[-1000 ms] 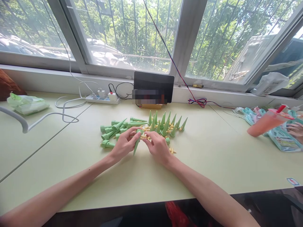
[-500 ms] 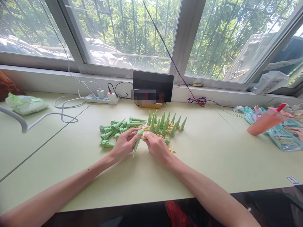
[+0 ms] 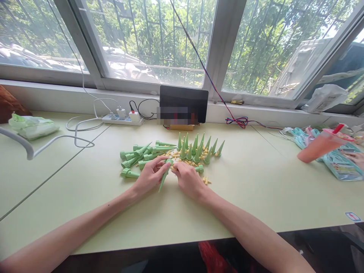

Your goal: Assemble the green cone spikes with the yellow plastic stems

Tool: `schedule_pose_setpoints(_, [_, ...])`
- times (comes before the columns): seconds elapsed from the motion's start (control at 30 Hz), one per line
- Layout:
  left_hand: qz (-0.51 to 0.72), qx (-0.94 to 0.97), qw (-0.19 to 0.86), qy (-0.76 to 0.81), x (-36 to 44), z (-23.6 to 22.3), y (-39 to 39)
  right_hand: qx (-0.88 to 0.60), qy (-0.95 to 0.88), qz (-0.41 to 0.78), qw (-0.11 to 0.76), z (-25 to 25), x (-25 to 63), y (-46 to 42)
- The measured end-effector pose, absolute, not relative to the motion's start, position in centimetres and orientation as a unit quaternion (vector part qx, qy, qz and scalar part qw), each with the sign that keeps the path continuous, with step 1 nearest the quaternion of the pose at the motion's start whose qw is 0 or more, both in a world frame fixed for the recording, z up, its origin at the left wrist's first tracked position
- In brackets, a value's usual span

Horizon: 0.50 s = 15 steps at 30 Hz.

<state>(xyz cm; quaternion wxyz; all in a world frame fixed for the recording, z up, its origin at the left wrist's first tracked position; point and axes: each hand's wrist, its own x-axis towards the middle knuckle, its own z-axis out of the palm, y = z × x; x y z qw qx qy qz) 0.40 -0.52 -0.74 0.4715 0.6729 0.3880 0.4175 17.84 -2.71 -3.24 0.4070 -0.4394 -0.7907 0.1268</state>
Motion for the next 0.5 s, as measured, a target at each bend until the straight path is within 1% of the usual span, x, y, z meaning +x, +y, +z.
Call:
schedule_pose_setpoints(0.27, [0.412,0.696,0.449,0.380,0.3,-1.1,-0.3,-0.447,-0.766,0.193,0.420,-2.9,17.8,-2.8])
schedule_pose_setpoints(0.5, [0.398,0.712,0.444,0.371,0.2,-1.4,-0.1,-0.462,-0.713,0.340,0.403,-2.0,17.7,-3.3])
